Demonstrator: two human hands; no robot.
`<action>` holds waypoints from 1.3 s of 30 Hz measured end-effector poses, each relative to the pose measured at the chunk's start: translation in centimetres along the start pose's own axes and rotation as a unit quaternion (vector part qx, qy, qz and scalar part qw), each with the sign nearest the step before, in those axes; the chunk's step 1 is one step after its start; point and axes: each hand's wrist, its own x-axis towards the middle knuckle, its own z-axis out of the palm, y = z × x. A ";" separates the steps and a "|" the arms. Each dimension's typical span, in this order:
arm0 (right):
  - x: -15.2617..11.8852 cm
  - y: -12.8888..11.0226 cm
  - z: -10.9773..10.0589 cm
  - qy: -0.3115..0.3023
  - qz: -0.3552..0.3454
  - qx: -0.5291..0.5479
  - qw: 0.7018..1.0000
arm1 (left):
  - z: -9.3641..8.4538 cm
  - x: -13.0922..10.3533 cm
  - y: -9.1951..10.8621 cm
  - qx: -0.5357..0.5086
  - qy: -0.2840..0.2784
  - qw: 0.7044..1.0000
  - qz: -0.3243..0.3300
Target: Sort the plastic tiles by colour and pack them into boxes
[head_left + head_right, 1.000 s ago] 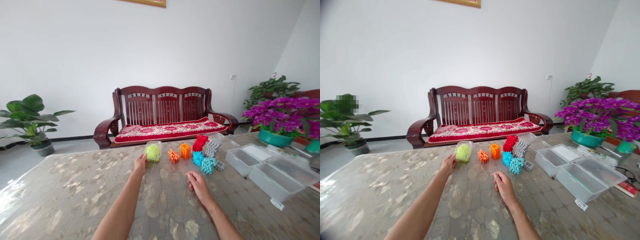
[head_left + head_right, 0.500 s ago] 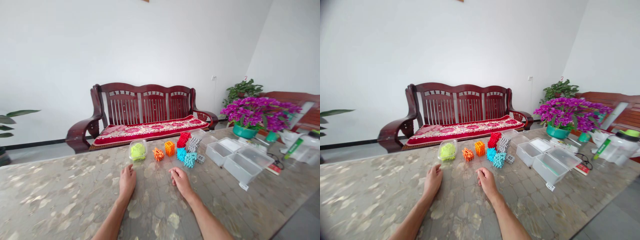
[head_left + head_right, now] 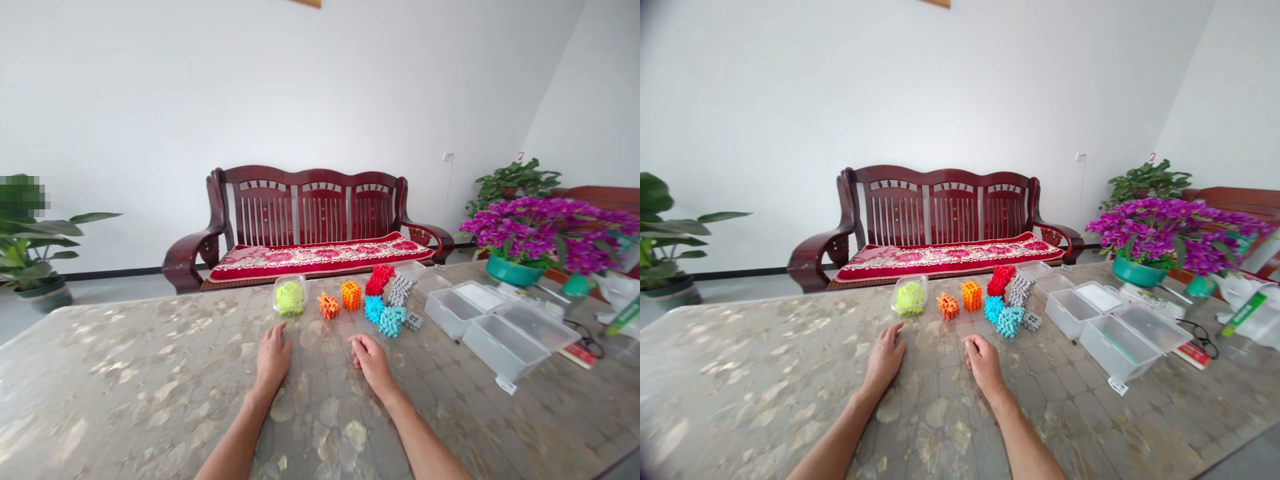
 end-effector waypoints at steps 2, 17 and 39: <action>0.0 0.0 0.0 -0.001 0.001 -0.007 1.000 | -0.2 0.2 -0.2 -0.035 -0.004 0.999 -0.004; 0.0 -3.0 -4.9 -0.144 0.109 -0.109 0.977 | -0.6 -0.1 -1.1 -0.110 -0.056 0.992 0.008; 0.6 -3.7 -19.5 0.116 -0.031 -0.431 0.895 | -0.6 0.1 -1.1 -0.082 -0.034 0.996 0.018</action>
